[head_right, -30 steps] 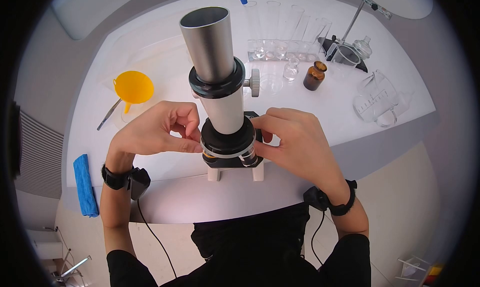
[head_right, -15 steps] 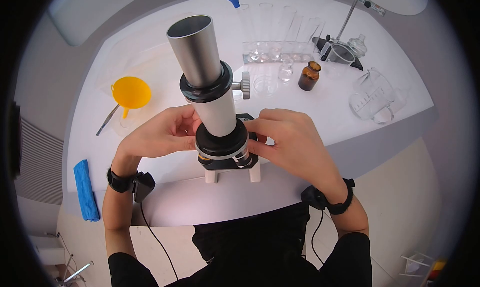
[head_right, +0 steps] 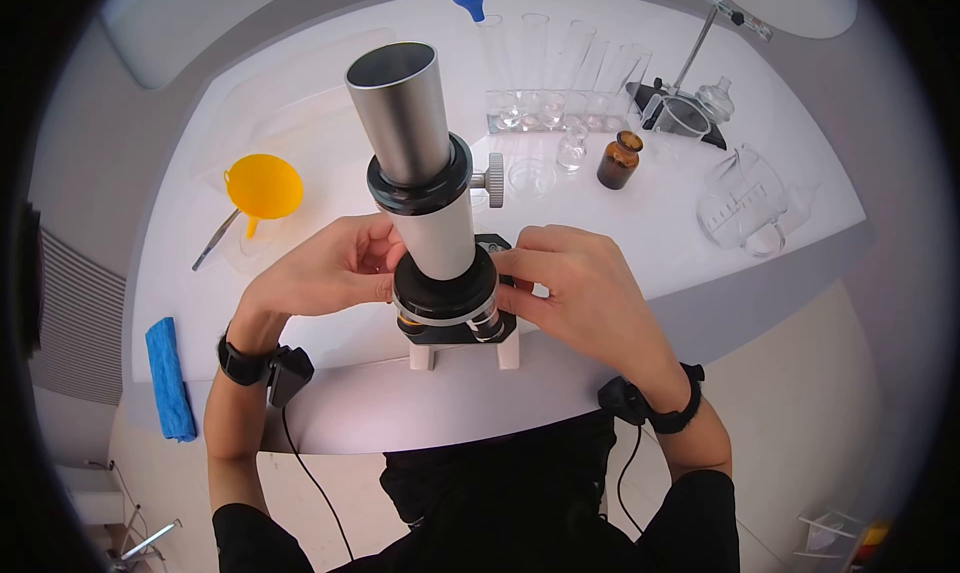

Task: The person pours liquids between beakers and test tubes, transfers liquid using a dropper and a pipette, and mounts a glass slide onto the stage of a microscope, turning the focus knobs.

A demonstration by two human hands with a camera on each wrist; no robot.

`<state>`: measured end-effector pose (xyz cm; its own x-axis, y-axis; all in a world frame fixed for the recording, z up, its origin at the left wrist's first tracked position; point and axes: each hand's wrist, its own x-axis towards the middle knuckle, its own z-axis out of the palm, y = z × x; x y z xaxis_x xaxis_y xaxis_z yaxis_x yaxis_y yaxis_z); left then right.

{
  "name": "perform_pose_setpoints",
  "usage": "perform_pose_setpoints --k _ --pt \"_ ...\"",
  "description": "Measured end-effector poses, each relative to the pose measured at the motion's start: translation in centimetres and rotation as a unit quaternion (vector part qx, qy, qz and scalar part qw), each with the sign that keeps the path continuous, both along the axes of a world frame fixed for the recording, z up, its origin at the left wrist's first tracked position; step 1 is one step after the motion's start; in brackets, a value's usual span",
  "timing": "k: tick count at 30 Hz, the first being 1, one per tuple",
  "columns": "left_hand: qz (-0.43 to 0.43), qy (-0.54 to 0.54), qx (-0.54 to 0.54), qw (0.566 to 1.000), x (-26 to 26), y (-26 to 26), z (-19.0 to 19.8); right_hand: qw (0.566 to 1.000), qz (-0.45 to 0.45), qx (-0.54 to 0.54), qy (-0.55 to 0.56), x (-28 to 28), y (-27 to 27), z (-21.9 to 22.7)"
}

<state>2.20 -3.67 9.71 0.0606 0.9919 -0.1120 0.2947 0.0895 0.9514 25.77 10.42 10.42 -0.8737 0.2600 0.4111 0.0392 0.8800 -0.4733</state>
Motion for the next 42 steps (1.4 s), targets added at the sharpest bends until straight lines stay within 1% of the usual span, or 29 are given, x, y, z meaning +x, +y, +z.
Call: perform_pose_setpoints --k 3,6,9,11,12,13,15,16,17,19,23,25,26,28,32,34,39,42 --pt "0.001 0.01 0.004 1.0 0.1 0.0 0.2 1.0 -0.007 0.013 -0.008 0.0 -0.1 0.0" --pt "0.002 -0.004 0.001 1.0 0.1 0.0 0.1 1.0 -0.014 -0.013 -0.008 0.1 -0.3 0.0" --pt "0.009 0.01 -0.006 1.0 0.0 0.0 0.1 0.999 -0.021 -0.03 0.003 0.4 -0.3 0.2" --pt "0.003 -0.002 -0.001 1.0 0.0 -0.1 -0.1 0.988 -0.13 -0.059 0.053 0.8 -0.4 0.8" --pt "0.009 -0.004 0.002 1.0 0.0 -0.2 0.0 0.988 -0.128 -0.053 0.073 1.2 0.4 0.2" --pt "0.007 0.001 -0.007 1.0 0.1 -0.2 0.3 0.989 -0.123 -0.05 0.07 1.2 0.6 -0.3" --pt "0.007 0.003 -0.013 1.0 0.2 -0.2 0.4 0.976 -0.15 -0.148 0.065 1.4 0.9 -1.1" --pt "0.004 0.003 0.001 1.0 0.2 -0.2 0.4 0.978 -0.13 -0.158 0.04 1.7 1.1 -1.2" --pt "0.001 0.004 0.015 1.0 0.3 -0.2 0.4 0.979 -0.128 -0.156 0.038 1.8 1.0 -1.3" --pt "0.004 0.005 0.012 1.0 0.3 -0.3 0.4 0.95 -0.114 -0.288 0.034 1.9 0.6 -1.3" --pt "0.009 0.005 0.002 1.0 0.3 -0.2 0.4 0.939 -0.109 -0.325 0.04 1.8 0.1 -0.8" --pt "0.006 0.016 0.003 1.0 0.3 -0.2 0.6 0.917 -0.109 -0.38 0.042 1.9 0.0 -0.6" --pt "0.006 0.027 0.003 1.0 0.3 -0.2 0.6 0.918 -0.11 -0.379 0.042 2.0 -0.1 -0.5" --pt "0.004 0.023 0.008 1.0 0.3 -0.2 0.5 0.899 -0.099 -0.424 0.041 2.1 -0.4 -0.3" --pt "0.002 0.008 0.012 1.0 0.2 -0.2 0.4 0.893 -0.077 -0.443 0.037 2.1 -1.3 -0.3" --pt "0.001 0.013 0.011 1.0 0.2 -0.2 0.5 0.901 -0.06 -0.43 0.011 2.0 -1.5 -0.5" --pt "0.002 0.011 0.015 1.0 0.2 -0.2 0.4 0.902 -0.062 -0.428 0.013 1.7 -1.1 -0.8" --pt "0.007 0.005 -0.002 1.0 0.2 -0.3 0.4 0.897 -0.059 -0.438 0.005 1.7 -0.7 -1.2"
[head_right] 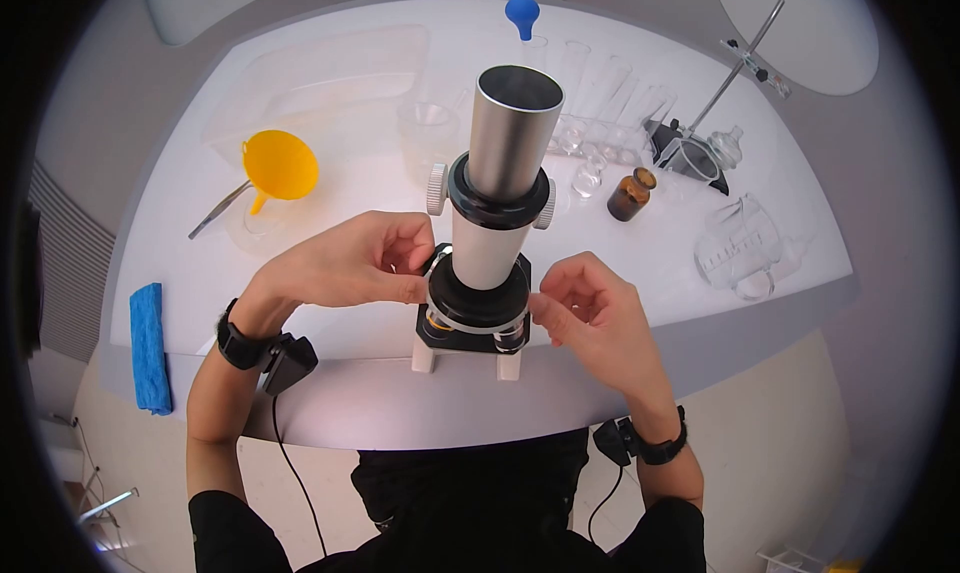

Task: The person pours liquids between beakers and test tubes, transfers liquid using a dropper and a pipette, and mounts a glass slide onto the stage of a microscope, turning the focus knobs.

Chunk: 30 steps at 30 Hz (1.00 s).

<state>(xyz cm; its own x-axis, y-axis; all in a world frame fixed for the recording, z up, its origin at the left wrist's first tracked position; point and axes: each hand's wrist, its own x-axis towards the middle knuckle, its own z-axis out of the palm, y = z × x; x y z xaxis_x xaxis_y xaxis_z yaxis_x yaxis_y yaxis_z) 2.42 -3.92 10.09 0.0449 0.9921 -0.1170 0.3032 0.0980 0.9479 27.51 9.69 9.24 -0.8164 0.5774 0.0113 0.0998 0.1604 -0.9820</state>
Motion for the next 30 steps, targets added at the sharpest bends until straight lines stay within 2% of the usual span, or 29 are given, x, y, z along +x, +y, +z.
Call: perform_pose_setpoints --k 7,12,16,23,30 --pt "-0.002 -0.01 0.001 1.0 -0.1 0.1 -0.1 0.996 0.087 -0.011 -0.036 0.1 -0.1 -1.0" --pt "0.001 0.009 0.001 1.0 0.0 0.0 0.1 0.994 0.091 -0.061 -0.02 -0.2 -0.8 -0.5" --pt "0.0 -0.03 -0.004 1.0 0.2 0.0 0.2 0.991 0.094 -0.1 0.005 0.0 -0.3 -1.4" --pt "0.002 -0.064 -0.031 0.998 0.2 0.0 0.2 0.99 0.083 -0.115 0.027 0.1 -0.3 -1.0" --pt "0.028 -0.03 -0.033 0.999 -0.7 0.2 0.6 0.985 0.104 -0.135 0.016 -0.2 0.1 -0.4"
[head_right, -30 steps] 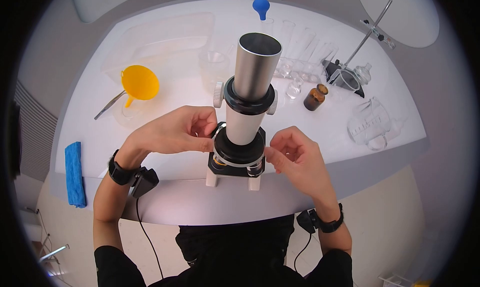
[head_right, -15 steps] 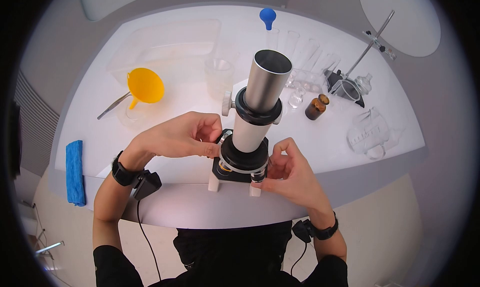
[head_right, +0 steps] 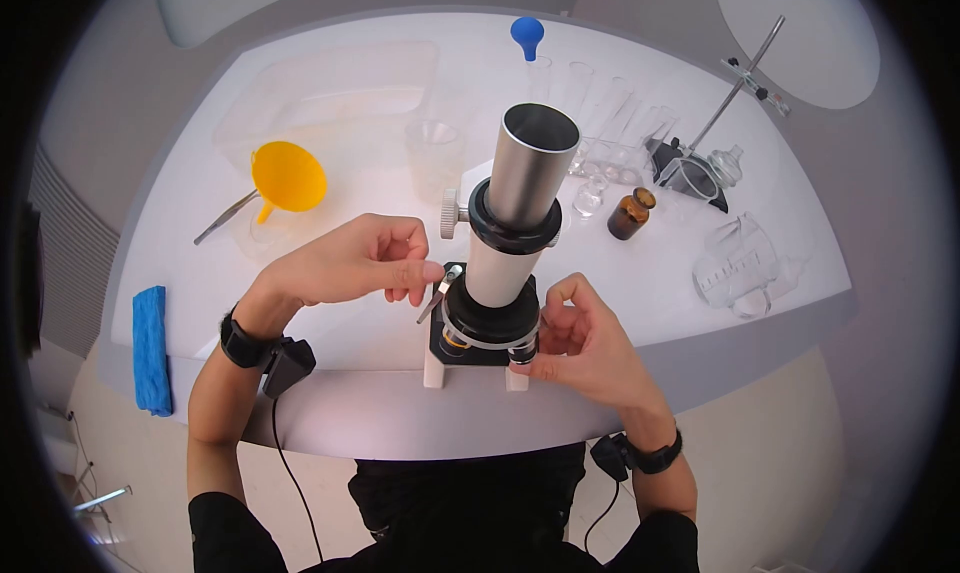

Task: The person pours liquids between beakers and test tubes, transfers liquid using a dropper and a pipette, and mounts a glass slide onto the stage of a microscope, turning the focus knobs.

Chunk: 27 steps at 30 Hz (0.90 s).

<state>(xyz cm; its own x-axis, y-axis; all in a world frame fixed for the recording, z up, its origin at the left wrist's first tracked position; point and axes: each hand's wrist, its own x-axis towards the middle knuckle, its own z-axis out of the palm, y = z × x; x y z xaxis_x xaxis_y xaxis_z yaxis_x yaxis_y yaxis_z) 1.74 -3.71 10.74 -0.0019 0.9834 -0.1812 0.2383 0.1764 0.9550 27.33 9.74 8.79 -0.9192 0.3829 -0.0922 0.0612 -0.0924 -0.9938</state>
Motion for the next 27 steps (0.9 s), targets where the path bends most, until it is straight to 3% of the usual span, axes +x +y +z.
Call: perform_pose_setpoints --k 9,14,17,19,22,27 --pt "0.047 -0.084 -0.028 0.995 -1.3 0.8 -1.7 0.999 0.002 0.032 -0.022 0.7 1.1 -0.6" --pt "-0.067 -0.088 0.047 0.993 -2.6 0.8 -3.0 1.0 0.006 0.011 0.001 0.7 0.8 0.0" --pt "-0.066 -0.095 0.029 0.993 -2.4 0.9 -3.0 0.998 0.017 0.051 -0.022 1.0 1.1 0.8" --pt "-0.073 -0.086 -0.011 0.994 -2.2 0.9 -2.8 0.981 0.022 0.172 -0.087 1.2 1.6 1.8" --pt "-0.12 0.023 -0.022 0.992 -2.0 0.8 -3.1 0.986 -0.016 0.167 -0.009 1.9 3.4 2.0" --pt "-0.112 -0.005 -0.009 0.994 -2.5 1.5 -5.2 0.976 -0.036 0.214 0.025 0.4 5.4 5.8"
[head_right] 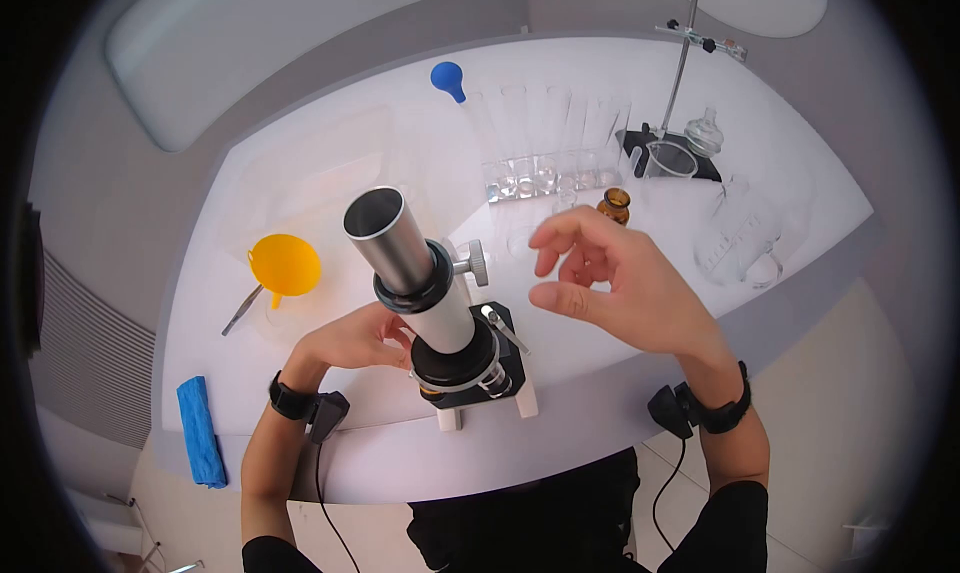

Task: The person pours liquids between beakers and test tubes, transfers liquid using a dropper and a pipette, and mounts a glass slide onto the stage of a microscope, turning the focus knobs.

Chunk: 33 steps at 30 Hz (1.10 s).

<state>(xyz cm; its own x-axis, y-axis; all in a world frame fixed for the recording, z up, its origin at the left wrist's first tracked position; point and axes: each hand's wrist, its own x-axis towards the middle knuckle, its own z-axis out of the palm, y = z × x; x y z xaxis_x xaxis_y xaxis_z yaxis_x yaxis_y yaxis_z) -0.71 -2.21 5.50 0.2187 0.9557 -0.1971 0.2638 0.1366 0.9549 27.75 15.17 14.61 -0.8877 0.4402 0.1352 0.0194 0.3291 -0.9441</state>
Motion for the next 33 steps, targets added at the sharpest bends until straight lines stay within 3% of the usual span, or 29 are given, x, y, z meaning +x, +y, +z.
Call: perform_pose_setpoints --k 2,4,6,7,8,10,13,16,33 --pt "0.005 0.025 -0.053 0.998 -0.2 0.0 -0.5 0.997 0.038 0.066 0.025 -1.5 0.9 1.4" --pt "0.024 0.019 -0.022 0.999 -0.1 -0.3 -1.0 0.993 0.077 0.09 0.019 -2.5 1.6 3.2" --pt "0.031 -0.004 -0.037 0.999 -0.4 -0.3 -1.4 0.972 0.185 0.142 -0.039 -3.4 2.2 4.7" --pt "0.038 -0.004 -0.049 0.998 -0.5 -0.4 -1.9 0.947 0.217 0.23 -0.05 -3.9 2.0 5.9" --pt "0.043 -0.005 -0.045 0.998 -0.5 -0.5 -2.2 0.945 0.222 0.234 -0.05 -4.7 1.9 6.1" --pt "0.028 -0.006 0.07 0.997 -0.1 -0.1 -2.5 0.924 0.259 0.28 -0.026 -5.5 2.1 6.0" --pt "0.026 -0.013 0.066 0.997 -0.1 -0.1 -0.9 0.916 0.245 0.319 0.0 -6.3 2.1 5.5" --pt "-0.007 -0.016 0.069 0.997 -0.5 0.5 -1.9 0.916 0.246 0.317 0.016 -6.6 2.1 4.7" --pt "0.025 -0.054 0.016 0.998 -0.2 0.5 -1.3 0.915 0.214 0.339 0.041 -6.2 2.0 4.1"
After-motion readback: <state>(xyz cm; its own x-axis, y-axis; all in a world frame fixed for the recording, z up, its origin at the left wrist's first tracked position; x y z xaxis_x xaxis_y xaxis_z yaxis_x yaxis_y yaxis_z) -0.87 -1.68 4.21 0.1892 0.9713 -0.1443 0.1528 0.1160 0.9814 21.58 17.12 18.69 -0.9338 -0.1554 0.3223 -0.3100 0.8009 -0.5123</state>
